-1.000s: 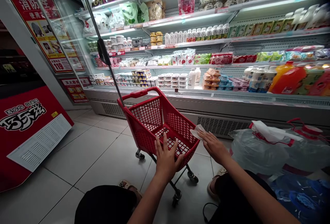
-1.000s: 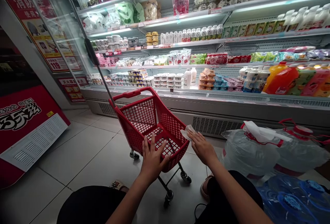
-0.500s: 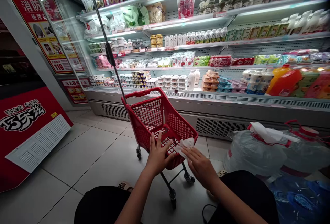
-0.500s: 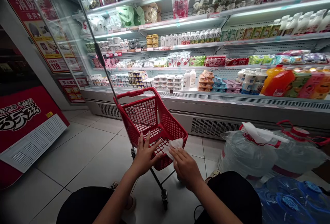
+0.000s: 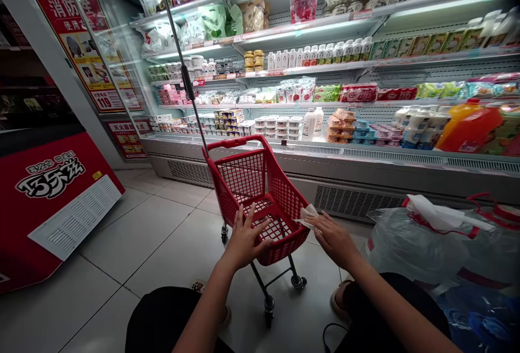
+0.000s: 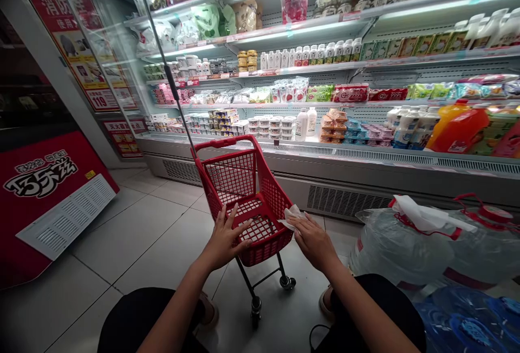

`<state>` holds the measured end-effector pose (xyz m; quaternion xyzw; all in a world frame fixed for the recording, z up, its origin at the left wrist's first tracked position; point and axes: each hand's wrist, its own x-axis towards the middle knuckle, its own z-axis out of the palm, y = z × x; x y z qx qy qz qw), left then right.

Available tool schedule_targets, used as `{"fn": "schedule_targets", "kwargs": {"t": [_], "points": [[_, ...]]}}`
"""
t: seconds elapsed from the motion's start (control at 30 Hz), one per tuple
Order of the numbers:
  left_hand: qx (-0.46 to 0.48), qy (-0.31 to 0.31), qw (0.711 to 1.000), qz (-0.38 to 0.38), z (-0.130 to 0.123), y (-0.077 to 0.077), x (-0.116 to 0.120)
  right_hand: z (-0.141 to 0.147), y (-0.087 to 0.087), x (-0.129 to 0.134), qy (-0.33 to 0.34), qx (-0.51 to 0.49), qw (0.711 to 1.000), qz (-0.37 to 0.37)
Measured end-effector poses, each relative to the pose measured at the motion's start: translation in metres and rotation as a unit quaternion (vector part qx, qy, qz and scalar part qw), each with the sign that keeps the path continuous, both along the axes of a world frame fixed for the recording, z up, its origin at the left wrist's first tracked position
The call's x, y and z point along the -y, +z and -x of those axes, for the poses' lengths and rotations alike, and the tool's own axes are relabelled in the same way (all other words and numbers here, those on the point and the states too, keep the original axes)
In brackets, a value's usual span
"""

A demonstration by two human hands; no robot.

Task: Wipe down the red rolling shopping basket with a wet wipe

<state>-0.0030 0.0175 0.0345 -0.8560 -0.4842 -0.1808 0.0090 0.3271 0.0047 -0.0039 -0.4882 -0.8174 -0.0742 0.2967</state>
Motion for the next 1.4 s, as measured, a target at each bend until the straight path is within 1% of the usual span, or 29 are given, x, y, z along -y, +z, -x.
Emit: {"fn": "schedule_targets", "kwargs": {"t": [0.07, 0.2, 0.27, 0.3, 0.4, 0.5, 0.6, 0.67, 0.73, 0.87, 0.97, 1.03, 1.13, 1.2, 1.3, 1.4], "points": [[0.004, 0.04, 0.999, -0.017, -0.006, -0.004, -0.001, 0.014, -0.002, 0.011, -0.003, -0.008, 1.0, -0.001], [0.02, 0.15, 0.987, -0.043, -0.018, -0.014, -0.002, 0.047, -0.004, 0.039, 0.015, 0.0, 1.0, -0.013], [0.027, 0.18, 0.982, -0.048, -0.016, -0.017, -0.001, 0.057, -0.002, 0.049, 0.027, 0.012, 0.999, -0.02], [0.029, 0.184, 0.981, -0.049, -0.012, -0.018, -0.001, 0.06, 0.0, 0.052, 0.036, 0.02, 0.999, -0.022], [0.024, 0.159, 0.986, -0.052, 0.007, -0.017, 0.001, 0.056, 0.007, 0.046, 0.071, 0.046, 0.996, -0.026], [0.005, 0.118, 0.991, -0.055, 0.027, -0.014, 0.003, 0.04, 0.012, 0.024, 0.09, 0.069, 0.993, -0.032], [-0.007, 0.103, 0.993, -0.048, 0.037, -0.011, 0.003, 0.027, 0.012, 0.002, 0.103, 0.09, 0.99, -0.035], [-0.009, 0.1, 0.994, -0.045, 0.039, -0.01, 0.001, 0.026, 0.01, -0.003, 0.104, 0.088, 0.99, -0.037], [-0.009, 0.094, 0.995, -0.042, 0.04, -0.007, -0.001, 0.032, 0.007, 0.0, 0.091, 0.074, 0.992, -0.04], [-0.012, 0.072, 0.997, -0.031, 0.051, -0.001, -0.005, 0.051, 0.002, 0.023, 0.077, 0.042, 0.996, -0.037], [-0.024, 0.049, 0.998, -0.02, 0.067, 0.004, -0.007, 0.059, -0.002, 0.041, 0.096, 0.034, 0.994, -0.033], [-0.034, 0.034, 0.999, -0.008, 0.078, 0.007, -0.007, 0.059, -0.005, 0.046, 0.122, 0.041, 0.991, -0.033], [-0.045, 0.013, 0.999, 0.0, 0.09, 0.011, -0.009, 0.051, -0.005, 0.043, 0.172, 0.061, 0.983, -0.036], [-0.052, 0.006, 0.999, 0.003, 0.093, 0.012, -0.011, 0.046, -0.003, 0.034, 0.186, 0.072, 0.979, -0.034], [-0.058, 0.021, 0.998, 0.007, 0.089, 0.009, -0.014, 0.043, 0.003, 0.022, 0.16, 0.068, 0.984, -0.025], [-0.052, 0.073, 0.996, -0.014, 0.072, 0.0, -0.016, 0.049, 0.002, 0.021, 0.114, 0.043, 0.992, -0.023]]}}
